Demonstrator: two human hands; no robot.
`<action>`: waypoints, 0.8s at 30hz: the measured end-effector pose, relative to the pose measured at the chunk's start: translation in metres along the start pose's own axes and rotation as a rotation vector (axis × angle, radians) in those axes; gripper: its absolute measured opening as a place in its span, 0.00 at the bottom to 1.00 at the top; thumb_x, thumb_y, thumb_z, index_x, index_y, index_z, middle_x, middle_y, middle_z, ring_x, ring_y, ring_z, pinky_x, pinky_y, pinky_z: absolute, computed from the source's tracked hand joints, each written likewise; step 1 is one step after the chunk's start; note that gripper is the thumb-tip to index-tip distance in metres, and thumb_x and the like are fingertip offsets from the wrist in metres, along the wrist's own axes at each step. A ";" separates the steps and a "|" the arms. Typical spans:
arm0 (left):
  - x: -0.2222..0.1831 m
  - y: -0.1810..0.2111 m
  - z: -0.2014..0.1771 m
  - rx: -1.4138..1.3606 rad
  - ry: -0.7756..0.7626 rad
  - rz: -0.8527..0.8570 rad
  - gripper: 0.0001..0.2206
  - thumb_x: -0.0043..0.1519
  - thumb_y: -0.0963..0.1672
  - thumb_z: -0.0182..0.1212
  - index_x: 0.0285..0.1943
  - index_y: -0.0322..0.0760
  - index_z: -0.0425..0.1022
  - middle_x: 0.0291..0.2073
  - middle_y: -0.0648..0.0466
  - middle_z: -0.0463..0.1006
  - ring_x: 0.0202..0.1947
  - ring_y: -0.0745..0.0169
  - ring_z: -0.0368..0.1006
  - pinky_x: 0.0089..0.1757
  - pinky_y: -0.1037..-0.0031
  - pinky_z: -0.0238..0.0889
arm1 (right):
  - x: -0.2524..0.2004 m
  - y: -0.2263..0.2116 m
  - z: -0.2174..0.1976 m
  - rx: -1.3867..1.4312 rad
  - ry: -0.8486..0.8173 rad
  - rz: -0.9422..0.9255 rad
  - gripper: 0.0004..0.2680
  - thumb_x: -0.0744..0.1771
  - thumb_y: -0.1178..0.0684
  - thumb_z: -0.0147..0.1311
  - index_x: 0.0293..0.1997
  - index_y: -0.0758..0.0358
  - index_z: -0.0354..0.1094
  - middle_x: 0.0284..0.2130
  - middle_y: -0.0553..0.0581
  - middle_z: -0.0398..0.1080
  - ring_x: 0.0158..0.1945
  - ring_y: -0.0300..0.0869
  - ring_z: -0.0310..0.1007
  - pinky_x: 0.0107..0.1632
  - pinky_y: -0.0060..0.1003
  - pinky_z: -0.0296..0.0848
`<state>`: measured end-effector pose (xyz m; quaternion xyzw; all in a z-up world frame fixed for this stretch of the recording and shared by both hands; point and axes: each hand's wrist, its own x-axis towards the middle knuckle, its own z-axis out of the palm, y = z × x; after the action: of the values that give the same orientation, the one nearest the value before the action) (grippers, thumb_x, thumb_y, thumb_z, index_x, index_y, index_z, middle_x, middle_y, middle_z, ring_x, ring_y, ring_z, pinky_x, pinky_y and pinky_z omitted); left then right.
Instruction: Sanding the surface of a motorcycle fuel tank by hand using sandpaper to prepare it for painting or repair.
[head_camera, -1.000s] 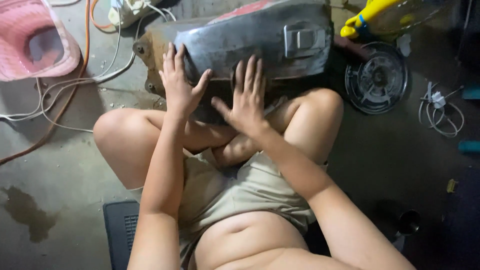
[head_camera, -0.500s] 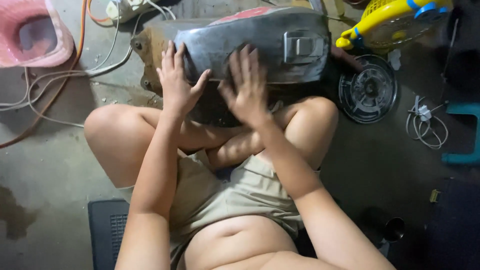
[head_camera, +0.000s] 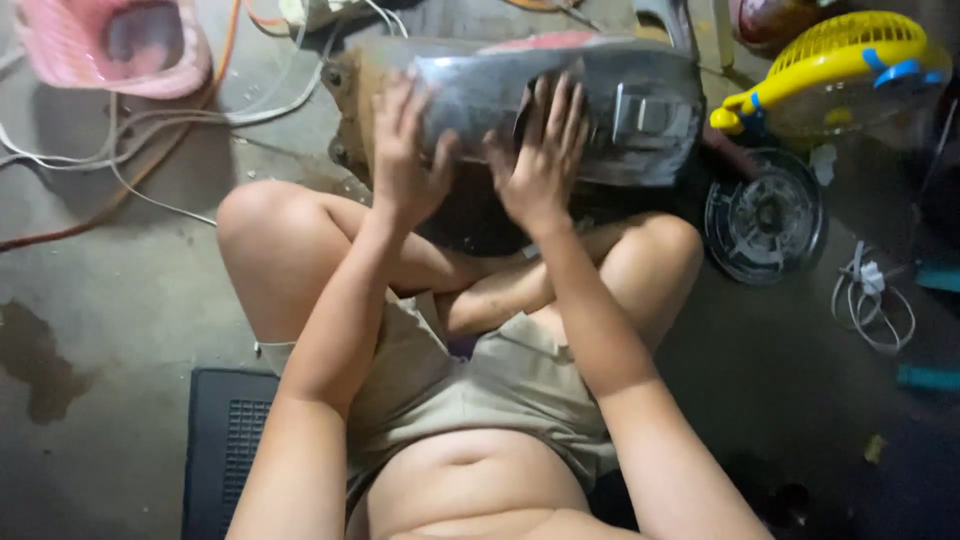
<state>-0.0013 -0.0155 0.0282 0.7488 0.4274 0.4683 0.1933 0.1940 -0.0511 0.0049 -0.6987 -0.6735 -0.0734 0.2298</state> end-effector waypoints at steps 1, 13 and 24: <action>0.001 0.006 -0.001 0.008 0.010 0.008 0.27 0.63 0.38 0.69 0.72 0.35 0.64 0.73 0.41 0.61 0.76 0.35 0.52 0.73 0.44 0.42 | -0.013 -0.010 0.006 0.006 0.012 -0.009 0.32 0.73 0.30 0.48 0.80 0.61 0.39 0.77 0.70 0.39 0.81 0.67 0.39 0.78 0.68 0.47; -0.023 0.009 0.023 -0.045 -0.193 0.296 0.22 0.69 0.51 0.53 0.68 0.38 0.72 0.67 0.45 0.70 0.70 0.43 0.62 0.58 0.59 0.60 | -0.019 -0.042 -0.004 0.231 -0.167 -0.302 0.25 0.60 0.51 0.61 0.62 0.62 0.56 0.61 0.68 0.53 0.67 0.64 0.53 0.69 0.63 0.59; -0.027 -0.021 0.038 0.275 -0.436 0.054 0.37 0.74 0.59 0.41 0.85 0.34 0.41 0.82 0.47 0.37 0.81 0.52 0.26 0.73 0.53 0.14 | -0.006 -0.022 -0.093 0.683 -0.166 -0.193 0.10 0.63 0.65 0.63 0.47 0.73 0.77 0.47 0.67 0.78 0.51 0.52 0.80 0.63 0.44 0.71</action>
<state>0.0164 -0.0217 -0.0196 0.8623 0.4153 0.2384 0.1646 0.1914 -0.0958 0.0899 -0.5185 -0.7382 0.1914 0.3867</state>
